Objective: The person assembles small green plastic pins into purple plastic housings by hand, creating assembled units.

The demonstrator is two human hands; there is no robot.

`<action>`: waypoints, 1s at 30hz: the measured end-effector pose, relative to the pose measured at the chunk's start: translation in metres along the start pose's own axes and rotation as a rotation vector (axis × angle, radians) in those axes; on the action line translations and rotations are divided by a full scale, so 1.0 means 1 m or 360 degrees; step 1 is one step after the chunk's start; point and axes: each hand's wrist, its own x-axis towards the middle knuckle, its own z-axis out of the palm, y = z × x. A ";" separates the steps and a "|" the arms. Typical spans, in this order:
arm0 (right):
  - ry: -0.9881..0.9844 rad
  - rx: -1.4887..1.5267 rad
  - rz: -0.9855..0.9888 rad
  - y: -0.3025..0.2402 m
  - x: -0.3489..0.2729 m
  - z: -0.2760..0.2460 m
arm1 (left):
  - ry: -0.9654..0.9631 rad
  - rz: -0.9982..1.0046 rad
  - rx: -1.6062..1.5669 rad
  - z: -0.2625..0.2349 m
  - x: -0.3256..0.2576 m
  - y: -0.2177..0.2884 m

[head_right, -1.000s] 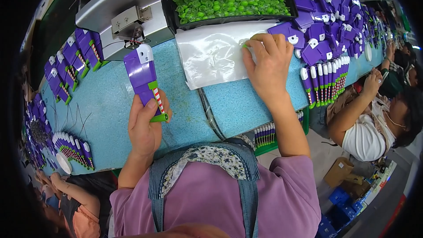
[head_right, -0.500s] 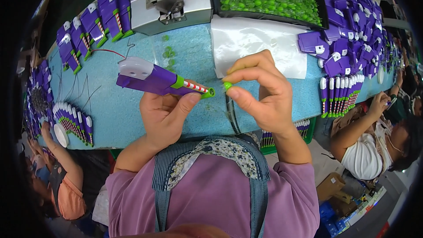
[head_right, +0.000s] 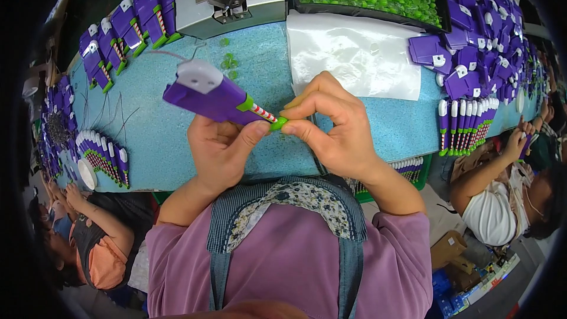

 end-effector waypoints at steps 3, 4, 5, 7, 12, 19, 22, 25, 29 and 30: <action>-0.0140 -0.0092 -0.0073 0.003 0.012 0.002 | 0.0035 -0.0170 -0.0133 -0.011 0.000 0.008; -0.0062 -0.0188 -0.0117 0.001 0.018 0.004 | 0.0045 -0.0169 -0.0111 -0.021 0.001 0.010; 0.0015 -0.0283 -0.0164 -0.002 0.025 0.007 | 0.0132 -0.0148 -0.0251 -0.037 0.003 0.013; 0.0030 -0.0420 -0.0221 0.005 0.041 0.010 | 0.0432 -0.0210 -0.0389 -0.066 0.012 0.024; -0.0141 -0.0602 -0.0526 0.023 0.077 0.035 | 0.0572 -0.0207 -0.0194 -0.090 0.036 0.049; -0.0289 -0.0866 -0.0724 0.030 0.087 0.051 | 0.0870 -0.0011 0.1678 -0.138 0.094 0.050; -0.0236 -0.0817 -0.0630 0.019 0.080 0.050 | 0.0870 0.0135 0.2059 -0.131 0.119 0.049; -0.0167 -0.0691 -0.0546 0.006 0.074 0.037 | 0.0857 0.0076 0.1946 -0.137 0.133 0.043; -0.0065 -0.0488 -0.0534 -0.001 0.063 0.017 | 0.0603 -0.0026 0.0717 -0.130 0.113 0.047; -0.0048 -0.0496 -0.0517 -0.004 0.059 0.014 | 0.0553 -0.0004 0.0388 -0.116 0.099 0.049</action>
